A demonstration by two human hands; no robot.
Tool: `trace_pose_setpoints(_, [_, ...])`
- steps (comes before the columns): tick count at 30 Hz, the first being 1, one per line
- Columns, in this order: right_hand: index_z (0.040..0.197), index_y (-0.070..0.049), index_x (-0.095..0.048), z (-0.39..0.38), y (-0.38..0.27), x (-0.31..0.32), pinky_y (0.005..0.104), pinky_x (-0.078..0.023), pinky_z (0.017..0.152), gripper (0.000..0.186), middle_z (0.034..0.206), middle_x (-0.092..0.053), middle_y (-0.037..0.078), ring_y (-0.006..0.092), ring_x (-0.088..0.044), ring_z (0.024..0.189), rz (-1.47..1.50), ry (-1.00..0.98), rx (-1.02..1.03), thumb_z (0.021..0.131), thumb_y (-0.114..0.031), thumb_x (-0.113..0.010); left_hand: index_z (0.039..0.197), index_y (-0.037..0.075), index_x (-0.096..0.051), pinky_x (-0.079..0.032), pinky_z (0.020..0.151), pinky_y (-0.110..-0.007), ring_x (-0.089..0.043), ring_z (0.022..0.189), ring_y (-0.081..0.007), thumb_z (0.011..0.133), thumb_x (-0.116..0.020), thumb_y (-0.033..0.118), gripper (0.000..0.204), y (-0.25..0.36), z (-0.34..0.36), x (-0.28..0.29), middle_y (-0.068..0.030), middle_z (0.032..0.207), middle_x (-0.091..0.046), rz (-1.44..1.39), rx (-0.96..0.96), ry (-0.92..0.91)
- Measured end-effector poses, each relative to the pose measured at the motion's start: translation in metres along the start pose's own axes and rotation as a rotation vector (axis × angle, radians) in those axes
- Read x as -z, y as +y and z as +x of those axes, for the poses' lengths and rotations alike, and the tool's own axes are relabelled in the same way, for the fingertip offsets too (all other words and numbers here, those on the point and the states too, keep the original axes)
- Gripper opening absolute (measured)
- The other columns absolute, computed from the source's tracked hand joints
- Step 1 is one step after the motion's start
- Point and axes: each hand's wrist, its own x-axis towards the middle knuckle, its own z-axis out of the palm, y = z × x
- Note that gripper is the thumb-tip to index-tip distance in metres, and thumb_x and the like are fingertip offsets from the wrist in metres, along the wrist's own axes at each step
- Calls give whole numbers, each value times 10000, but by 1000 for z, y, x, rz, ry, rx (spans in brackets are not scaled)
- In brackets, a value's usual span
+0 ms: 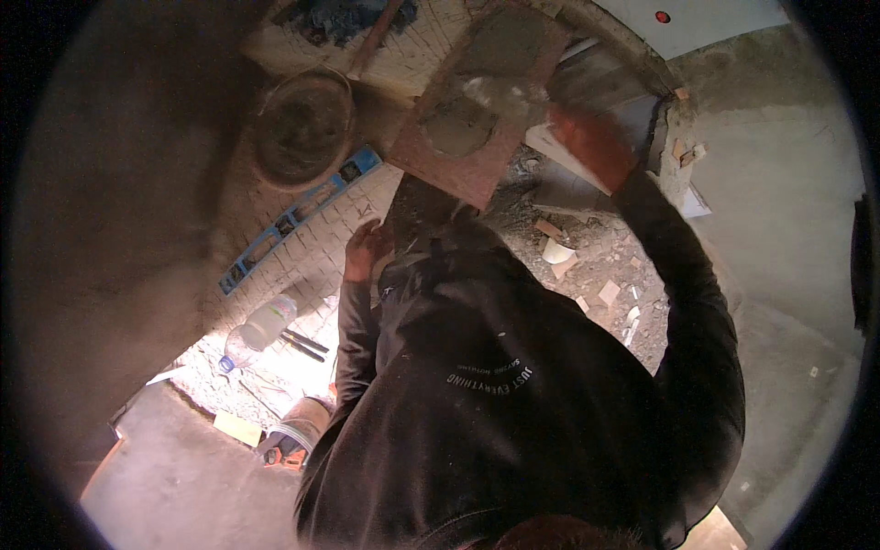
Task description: The person wipes recently laid wall tiles with a cloth, taps them into place with a rubber mallet, and then applies mortar to the back of a new tile with a trowel before pressing it onto the wall.
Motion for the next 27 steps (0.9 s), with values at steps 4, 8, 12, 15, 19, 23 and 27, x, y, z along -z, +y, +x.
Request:
trace_pose_setpoints(4, [1205,-63,-580,30,48,-3,391,-477,510,409,737,-600,76,222,-597,585,462,-92,-82,1012,-423,-563,1300,35,-579,-565,792,-349,-687,905,-224,996,-585,261,380,-96,-31,94,-155,1188,-695,89,-57,166])
trace_pose_setpoints(8, [1126,-91,-570,46,35,19,297,-383,435,394,667,-477,0,101,-451,505,1061,-643,-567,1035,-470,-509,1156,2,-695,-555,827,-333,-685,1011,-181,992,-574,234,309,-141,-47,139,-134,1199,-704,1026,-390,163])
trace_pose_setpoints(12, [1136,-92,-554,49,-8,52,283,-357,430,395,657,-463,-7,82,-422,501,972,-927,-583,1040,-470,-492,1307,-35,-591,-545,849,-325,-671,1069,-215,993,-572,214,401,-83,-45,69,-146,1181,-703,328,-72,219])
trace_pose_setpoints(15, [1143,-97,-558,29,-22,32,280,-356,443,370,658,-462,-9,85,-418,507,1139,-943,-610,1046,-447,-488,1373,-37,-521,-536,885,-327,-668,1060,-239,1003,-558,218,451,-53,-27,51,-150,1212,-688,113,-16,185])
trace_pose_setpoints(19, [1168,-96,-573,22,-41,23,315,-411,474,348,667,-516,38,150,-516,532,938,-916,-474,1035,-416,-540,1415,22,-493,-514,998,-423,-629,1174,-295,1011,-589,409,568,7,1,13,-165,1311,-626,161,-7,52])
trace_pose_setpoints(23, [1129,-69,-617,-2,-36,-9,418,-520,538,337,734,-645,162,310,-679,639,178,-57,159,958,-360,-612,1422,7,-479,-525,987,-440,-631,1165,-303,1019,-566,416,581,57,25,-42,-165,1310,-617,68,-40,-98])
trace_pose_setpoints(27, [1144,-61,-616,-7,-73,33,447,-545,584,318,792,-675,161,337,-702,682,-111,-104,61,899,-263,-631,1411,-8,-449,-552,922,-414,-645,1087,-286,1043,-508,434,578,82,37,-78,-173,1263,-624,-175,-14,-171])
